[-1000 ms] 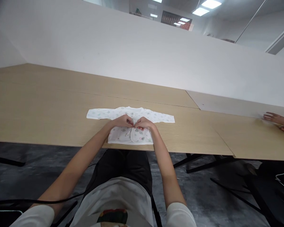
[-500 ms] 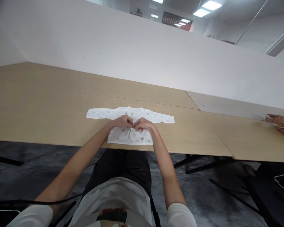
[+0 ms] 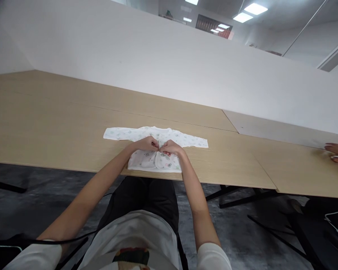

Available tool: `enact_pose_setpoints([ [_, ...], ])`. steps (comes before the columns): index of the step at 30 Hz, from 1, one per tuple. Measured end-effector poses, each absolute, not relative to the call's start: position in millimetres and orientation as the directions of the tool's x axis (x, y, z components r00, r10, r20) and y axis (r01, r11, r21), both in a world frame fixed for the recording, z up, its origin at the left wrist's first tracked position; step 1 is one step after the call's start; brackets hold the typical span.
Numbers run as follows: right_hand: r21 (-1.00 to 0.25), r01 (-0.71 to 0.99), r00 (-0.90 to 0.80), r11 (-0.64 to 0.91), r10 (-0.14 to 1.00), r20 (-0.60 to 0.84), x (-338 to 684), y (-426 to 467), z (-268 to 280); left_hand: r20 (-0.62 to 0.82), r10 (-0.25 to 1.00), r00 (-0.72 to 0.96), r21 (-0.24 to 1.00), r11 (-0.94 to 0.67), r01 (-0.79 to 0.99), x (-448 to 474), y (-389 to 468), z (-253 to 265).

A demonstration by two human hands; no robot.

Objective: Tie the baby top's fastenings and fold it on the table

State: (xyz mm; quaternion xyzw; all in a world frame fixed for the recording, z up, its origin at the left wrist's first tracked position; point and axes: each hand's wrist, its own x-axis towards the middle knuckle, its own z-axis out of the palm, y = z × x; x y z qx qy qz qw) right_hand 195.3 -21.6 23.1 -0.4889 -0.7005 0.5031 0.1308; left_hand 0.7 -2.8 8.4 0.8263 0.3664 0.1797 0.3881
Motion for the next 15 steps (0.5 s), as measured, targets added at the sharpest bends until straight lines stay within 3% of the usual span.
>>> enact_pose_setpoints([
  [8,-0.897,0.442,-0.550,-0.009,0.787,-0.280,198.3,-22.9,31.2,0.049,0.750,0.660,0.798,-0.427,0.425,0.0,-1.8,9.8],
  [15,-0.901,0.407,-0.455,-0.148,0.823,-0.341,198.5,-20.2,31.1,0.089,0.733,0.674,0.782,-0.471,0.409,1.8,-0.6,8.8],
])
